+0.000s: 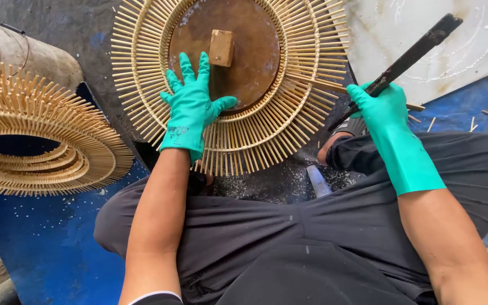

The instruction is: The recorder is assembling and finishing a decorative sunburst wooden mirror frame by aligning wood slats and applying a coating/finish.

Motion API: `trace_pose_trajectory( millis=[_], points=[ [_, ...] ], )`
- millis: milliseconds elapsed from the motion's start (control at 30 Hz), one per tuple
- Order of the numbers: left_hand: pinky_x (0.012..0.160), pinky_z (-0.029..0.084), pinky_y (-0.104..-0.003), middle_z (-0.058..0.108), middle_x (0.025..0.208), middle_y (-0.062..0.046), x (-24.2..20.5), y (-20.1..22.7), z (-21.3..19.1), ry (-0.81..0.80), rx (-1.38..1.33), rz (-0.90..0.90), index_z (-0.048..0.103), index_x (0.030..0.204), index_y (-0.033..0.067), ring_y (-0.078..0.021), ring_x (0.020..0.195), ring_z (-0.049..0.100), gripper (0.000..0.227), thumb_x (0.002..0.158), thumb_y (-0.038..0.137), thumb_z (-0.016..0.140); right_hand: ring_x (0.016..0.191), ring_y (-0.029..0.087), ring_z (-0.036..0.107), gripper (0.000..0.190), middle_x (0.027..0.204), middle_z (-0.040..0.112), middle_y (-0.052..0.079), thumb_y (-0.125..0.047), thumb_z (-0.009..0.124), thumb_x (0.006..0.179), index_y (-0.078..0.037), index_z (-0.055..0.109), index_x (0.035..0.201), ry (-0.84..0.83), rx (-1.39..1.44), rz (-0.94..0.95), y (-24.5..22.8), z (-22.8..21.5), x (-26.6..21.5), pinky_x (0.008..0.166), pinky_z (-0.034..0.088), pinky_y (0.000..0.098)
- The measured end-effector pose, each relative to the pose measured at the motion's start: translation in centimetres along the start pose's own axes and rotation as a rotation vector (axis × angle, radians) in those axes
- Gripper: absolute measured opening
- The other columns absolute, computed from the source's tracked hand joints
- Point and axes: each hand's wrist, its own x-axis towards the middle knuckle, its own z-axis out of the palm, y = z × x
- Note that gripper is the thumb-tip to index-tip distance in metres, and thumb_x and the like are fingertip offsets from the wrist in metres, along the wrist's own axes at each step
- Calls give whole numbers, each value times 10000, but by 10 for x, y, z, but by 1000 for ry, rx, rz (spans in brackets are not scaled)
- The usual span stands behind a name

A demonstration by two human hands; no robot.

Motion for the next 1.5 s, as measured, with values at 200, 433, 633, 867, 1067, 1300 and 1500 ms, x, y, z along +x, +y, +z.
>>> trace_pose_trajectory(
  millis=[200,433,633,867,1067,1300,1500],
  points=[
    [1101,129,-841,-52,1713,-154,0,3,1,9,-9,-14,102,1650,324,-564,1525,3,1277,681,745,821,698,184,680,262,857,738,100,-227,840,987,17,750,1025,30,-203,-99,-38,-31,-27,603,532,305],
    [1081,140,-864,-35,1723,-184,-7,1,10,87,-58,3,116,1660,283,-603,1516,4,1244,735,735,814,955,170,796,52,984,769,42,-128,729,1057,-76,734,1051,-179,671,-434,-142,-2,-109,902,692,342],
    [1083,103,-864,-40,1708,-116,-13,3,-5,2,-79,-63,110,1641,341,-533,1537,-27,1267,672,723,832,851,140,713,125,968,745,88,-86,775,990,13,728,1051,-158,178,-292,-96,25,-105,802,610,294],
    [1058,90,-899,-32,1733,-120,-7,1,-11,86,-113,19,128,1664,314,-520,1551,-9,1248,714,654,863,786,150,670,102,906,726,116,-83,749,1044,17,732,1056,-154,64,-402,-101,17,-94,694,547,291],
    [1097,52,-867,-31,1726,-93,2,-19,-11,54,-87,134,181,1641,363,-483,1563,-19,1209,697,645,881,957,163,767,114,1052,762,98,-98,756,1084,-4,707,1126,-181,380,-467,-99,-31,-50,926,646,306],
    [1068,89,-874,-71,1729,-75,-1,1,-8,-61,-50,19,120,1652,345,-529,1538,-42,1230,707,704,820,742,169,721,218,885,733,103,-154,838,1001,29,723,1032,30,-12,-229,-14,-37,28,660,611,299],
    [1087,69,-866,-83,1728,-81,-1,0,-10,-44,-31,33,114,1657,331,-520,1548,-68,1273,677,727,823,679,177,711,288,826,719,102,-211,831,974,50,710,984,-35,-14,-109,-8,-12,34,582,581,314]
  ],
)
